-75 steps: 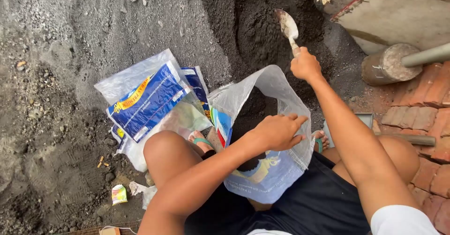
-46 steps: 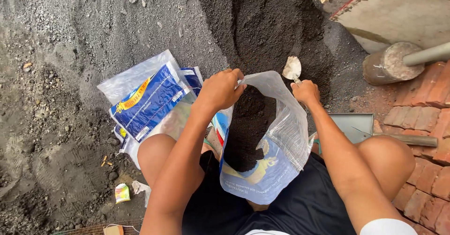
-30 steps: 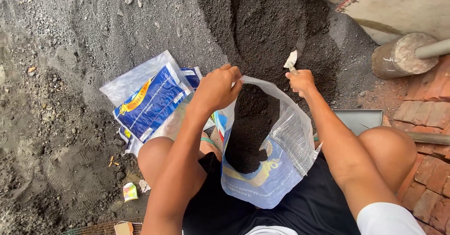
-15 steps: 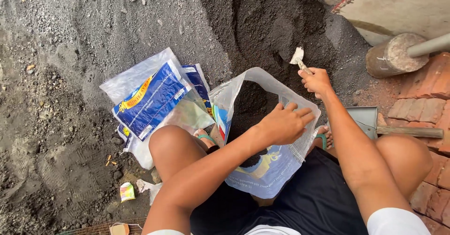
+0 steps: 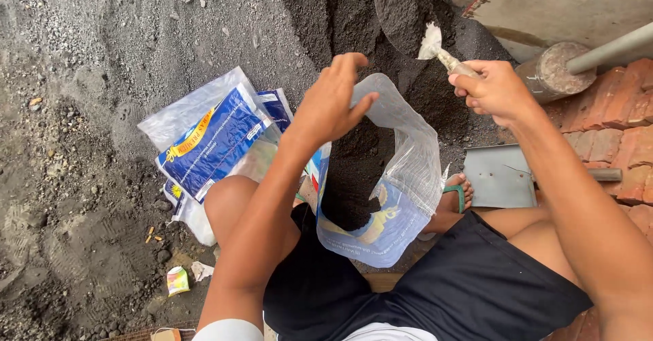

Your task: Scooping dark sand or soil from a pile into a plastic bag using a hand trowel

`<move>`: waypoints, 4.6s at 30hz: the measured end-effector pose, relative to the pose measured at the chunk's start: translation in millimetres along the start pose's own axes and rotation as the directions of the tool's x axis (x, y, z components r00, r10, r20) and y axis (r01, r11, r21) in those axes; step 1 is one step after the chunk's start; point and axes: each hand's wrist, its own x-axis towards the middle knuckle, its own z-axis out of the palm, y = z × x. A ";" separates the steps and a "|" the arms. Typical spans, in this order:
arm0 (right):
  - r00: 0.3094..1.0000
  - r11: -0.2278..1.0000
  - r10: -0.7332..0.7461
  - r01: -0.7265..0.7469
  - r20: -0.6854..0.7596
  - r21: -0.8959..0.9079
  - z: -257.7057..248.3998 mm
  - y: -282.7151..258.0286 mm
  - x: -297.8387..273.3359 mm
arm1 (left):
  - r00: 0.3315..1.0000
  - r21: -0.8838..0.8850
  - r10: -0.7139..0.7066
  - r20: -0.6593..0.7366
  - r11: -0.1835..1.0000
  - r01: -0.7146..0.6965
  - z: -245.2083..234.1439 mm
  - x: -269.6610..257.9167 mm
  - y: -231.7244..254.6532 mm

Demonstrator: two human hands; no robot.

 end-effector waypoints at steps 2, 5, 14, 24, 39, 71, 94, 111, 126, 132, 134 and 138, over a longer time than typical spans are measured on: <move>0.997 0.996 0.078 -0.078 0.000 -0.040 -3.2 -28.7 -24.9 | 0.992 0.045 -0.110 0.061 0.993 0.108 4.2 -8.8 -16.8; 0.985 0.981 0.171 -0.170 0.007 -0.089 -8.3 -57.3 -63.9 | 0.919 0.190 -0.320 0.229 0.941 0.281 10.6 -14.3 -32.2; 0.964 0.940 0.264 -0.252 0.024 -0.230 -38.2 -48.4 -130.8 | 0.783 0.404 -0.531 0.324 0.826 0.394 14.6 -15.6 -46.7; 0.921 0.783 0.326 -0.137 0.212 -0.607 -52.5 -12.5 -130.3 | 0.948 0.265 -0.319 -0.019 0.912 0.312 36.7 -23.5 -61.4; 0.894 0.683 0.303 0.038 0.331 -0.729 21.1 2.0 -83.8 | 0.984 0.195 -0.131 -0.121 0.969 0.152 34.3 -23.5 -65.9; 0.994 0.877 0.082 -0.104 -0.068 -0.470 -50.6 55.7 9.8 | 0.983 0.038 -0.172 0.067 0.985 0.170 53.1 -5.1 36.8; 0.880 0.738 0.413 -0.474 -0.235 -0.480 102.0 245.5 151.2 | 0.922 -0.157 0.185 0.341 0.978 -0.139 83.4 30.9 22.4; 0.923 0.916 0.368 -0.340 -0.113 0.213 74.1 180.1 105.2 | 1.000 0.012 -0.026 -0.002 1.000 0.027 31.8 36.5 -39.1; 0.999 0.983 0.054 -0.055 0.010 0.174 41.0 28.4 43.3 | 0.790 0.308 -0.473 0.390 0.875 0.372 30.3 -12.3 -71.9; 0.998 0.992 -0.010 0.001 0.066 0.126 22.9 -26.9 -39.1 | 0.940 0.152 -0.305 0.156 0.947 0.282 30.5 -21.3 -62.5; 0.993 0.996 0.065 -0.071 0.100 0.056 10.3 -45.5 -67.7 | 0.934 0.148 -0.328 0.143 0.940 0.308 30.2 -23.1 -55.3; 0.981 0.988 0.150 -0.146 0.120 -0.042 -19.9 -48.5 -114.9 | 0.947 0.103 -0.315 0.068 0.946 0.308 36.8 -24.2 -62.5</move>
